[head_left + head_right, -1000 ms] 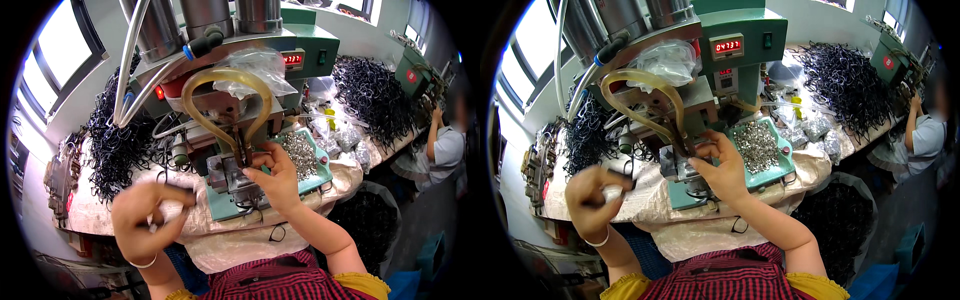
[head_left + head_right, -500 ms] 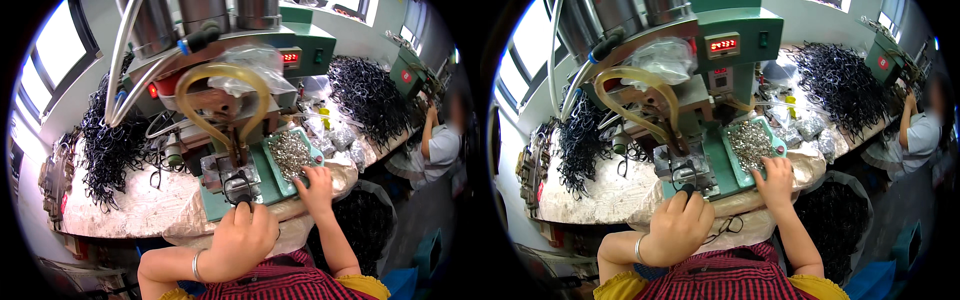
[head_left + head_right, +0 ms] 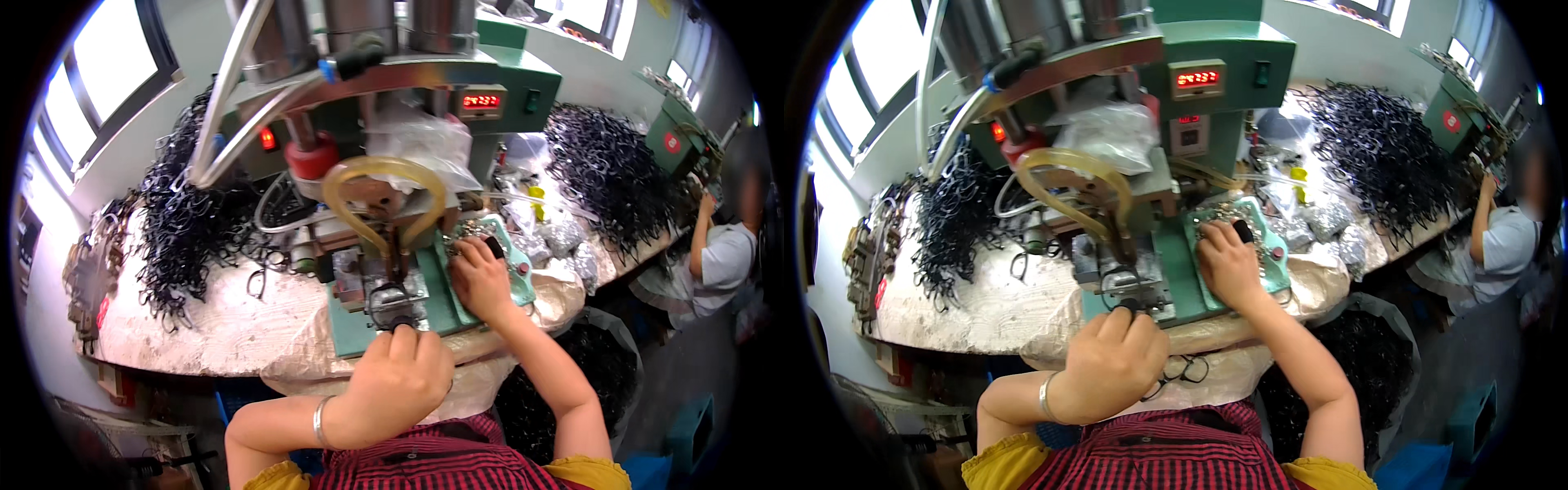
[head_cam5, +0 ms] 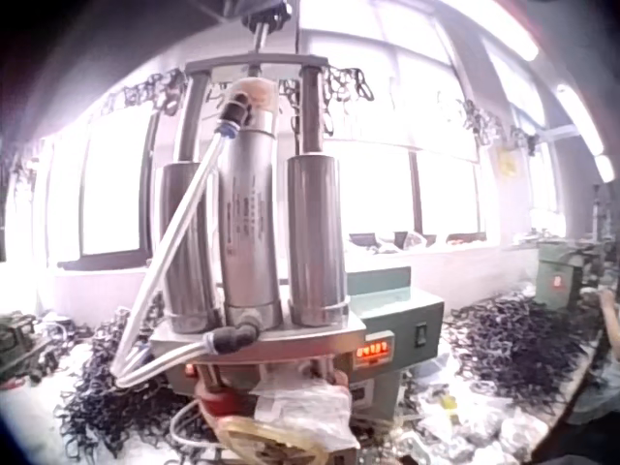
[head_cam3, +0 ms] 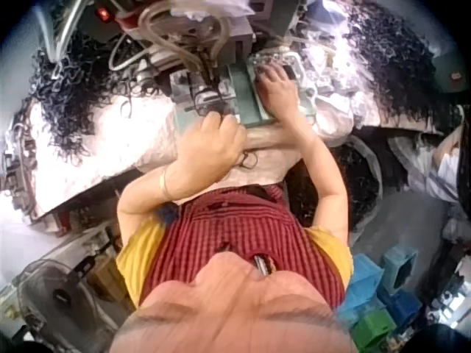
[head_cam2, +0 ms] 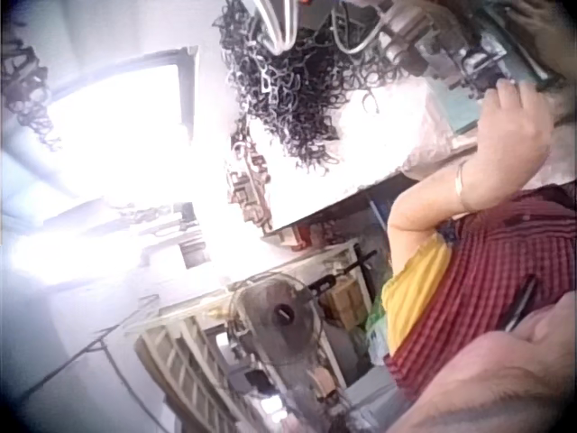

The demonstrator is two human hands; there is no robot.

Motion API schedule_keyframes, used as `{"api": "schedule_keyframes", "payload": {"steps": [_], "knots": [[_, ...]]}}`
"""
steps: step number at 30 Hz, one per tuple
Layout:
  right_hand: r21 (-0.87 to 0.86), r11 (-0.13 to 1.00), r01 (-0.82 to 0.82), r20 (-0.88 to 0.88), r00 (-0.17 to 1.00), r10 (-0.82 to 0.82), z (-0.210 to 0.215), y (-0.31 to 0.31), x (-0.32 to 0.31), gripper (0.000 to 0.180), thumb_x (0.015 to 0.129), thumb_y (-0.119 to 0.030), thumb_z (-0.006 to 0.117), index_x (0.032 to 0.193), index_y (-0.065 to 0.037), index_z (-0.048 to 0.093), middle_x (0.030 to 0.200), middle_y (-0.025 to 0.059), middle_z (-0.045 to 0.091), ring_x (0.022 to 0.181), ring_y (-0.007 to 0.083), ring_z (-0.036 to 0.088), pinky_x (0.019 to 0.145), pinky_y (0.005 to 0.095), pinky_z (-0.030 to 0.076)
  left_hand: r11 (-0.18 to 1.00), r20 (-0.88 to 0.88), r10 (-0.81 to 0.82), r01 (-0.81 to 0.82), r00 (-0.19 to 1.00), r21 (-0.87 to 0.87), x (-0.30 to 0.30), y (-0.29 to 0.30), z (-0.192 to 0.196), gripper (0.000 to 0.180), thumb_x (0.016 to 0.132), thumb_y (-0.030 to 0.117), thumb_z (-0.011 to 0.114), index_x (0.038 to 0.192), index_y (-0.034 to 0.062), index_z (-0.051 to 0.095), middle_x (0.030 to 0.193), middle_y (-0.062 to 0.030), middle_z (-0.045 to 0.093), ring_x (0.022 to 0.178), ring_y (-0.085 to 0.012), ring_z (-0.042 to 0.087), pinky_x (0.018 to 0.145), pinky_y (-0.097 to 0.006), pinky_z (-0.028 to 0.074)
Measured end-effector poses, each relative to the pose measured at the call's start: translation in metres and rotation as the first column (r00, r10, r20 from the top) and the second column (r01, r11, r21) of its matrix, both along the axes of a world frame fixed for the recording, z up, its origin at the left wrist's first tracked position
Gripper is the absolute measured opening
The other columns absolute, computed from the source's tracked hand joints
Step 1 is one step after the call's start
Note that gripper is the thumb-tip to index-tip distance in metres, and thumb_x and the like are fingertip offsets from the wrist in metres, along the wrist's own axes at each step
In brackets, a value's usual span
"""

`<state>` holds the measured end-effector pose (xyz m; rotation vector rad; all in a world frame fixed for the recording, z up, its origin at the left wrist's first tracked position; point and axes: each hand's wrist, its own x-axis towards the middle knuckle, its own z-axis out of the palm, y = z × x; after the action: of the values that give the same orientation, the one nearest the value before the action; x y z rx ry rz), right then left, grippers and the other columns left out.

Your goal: The person repeatedly picks up black eyeglass frames and small metal components, places them into a press machine, and removes the assembled units. They then transfer the finished glasses into a large sack on the floor.

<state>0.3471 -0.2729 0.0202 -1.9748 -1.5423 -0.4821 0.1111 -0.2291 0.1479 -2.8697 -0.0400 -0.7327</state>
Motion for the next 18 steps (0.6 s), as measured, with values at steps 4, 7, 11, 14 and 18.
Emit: {"api": "schedule_keyframes", "payload": {"steps": [4,7,11,14,18], "knots": [[0.010,1.000,0.004,-0.026,1.000,-0.004,0.000,0.006,0.019,0.016,0.077,-0.003,0.063,0.093,-0.002,0.065,0.099,0.0151,0.065,0.099,0.0333,0.062,0.084,0.0413,0.050,0.975,0.144,-0.031,0.061,0.989,-0.213,-0.018,0.005,-0.015,0.017,0.065,0.022,0.066,0.075,0.0100,0.059,0.086,-0.0070,0.063,0.078,-0.0235,0.059,0.061,-0.031,0.044],[0.311,0.923,0.227,-0.392,0.915,-0.093,-0.009,-0.016,0.009,0.012,0.082,-0.002,0.069,0.094,-0.001,0.069,0.088,0.0126,0.068,0.080,0.0249,0.065,0.076,0.0333,0.051,0.898,0.420,0.115,0.087,0.900,-0.432,-0.067,0.009,-0.035,0.021,0.071,0.017,0.079,0.084,0.0102,0.064,0.095,-0.0069,0.070,0.086,-0.0285,0.063,0.075,-0.039,0.047],[0.232,0.915,0.329,-0.675,0.732,-0.092,-0.015,-0.047,-0.006,0.013,0.085,-0.002,0.066,0.098,0.000,0.069,0.092,0.0102,0.068,0.084,0.0212,0.064,0.078,0.0307,0.049,0.728,0.563,0.684,-0.393,0.464,-0.562,-0.124,0.092,-0.059,0.011,0.081,-0.002,0.068,0.092,0.0003,0.066,0.095,-0.0130,0.067,0.089,-0.0284,0.059,0.081,-0.037,0.045],[0.233,0.943,0.239,-0.578,0.814,-0.064,0.004,-0.041,-0.013,0.013,0.085,-0.001,0.066,0.097,-0.001,0.070,0.092,0.0101,0.068,0.084,0.0211,0.064,0.078,0.0309,0.050,0.777,0.323,0.620,-0.499,0.715,-0.385,-0.114,0.193,-0.072,0.004,0.079,0.006,0.070,0.082,0.0040,0.067,0.095,-0.0090,0.067,0.094,-0.0310,0.059,0.083,-0.040,0.045],[0.293,0.953,0.080,-0.488,0.870,0.077,0.031,-0.002,-0.030,0.015,0.081,-0.001,0.070,0.096,-0.003,0.072,0.089,0.0099,0.069,0.082,0.0213,0.066,0.077,0.0313,0.050,0.583,0.012,0.786,-0.735,0.618,-0.346,-0.083,0.283,-0.139,0.011,0.077,0.017,0.071,0.085,0.0099,0.071,0.095,-0.0088,0.064,0.093,-0.0314,0.059,0.080,-0.040,0.050]]}}
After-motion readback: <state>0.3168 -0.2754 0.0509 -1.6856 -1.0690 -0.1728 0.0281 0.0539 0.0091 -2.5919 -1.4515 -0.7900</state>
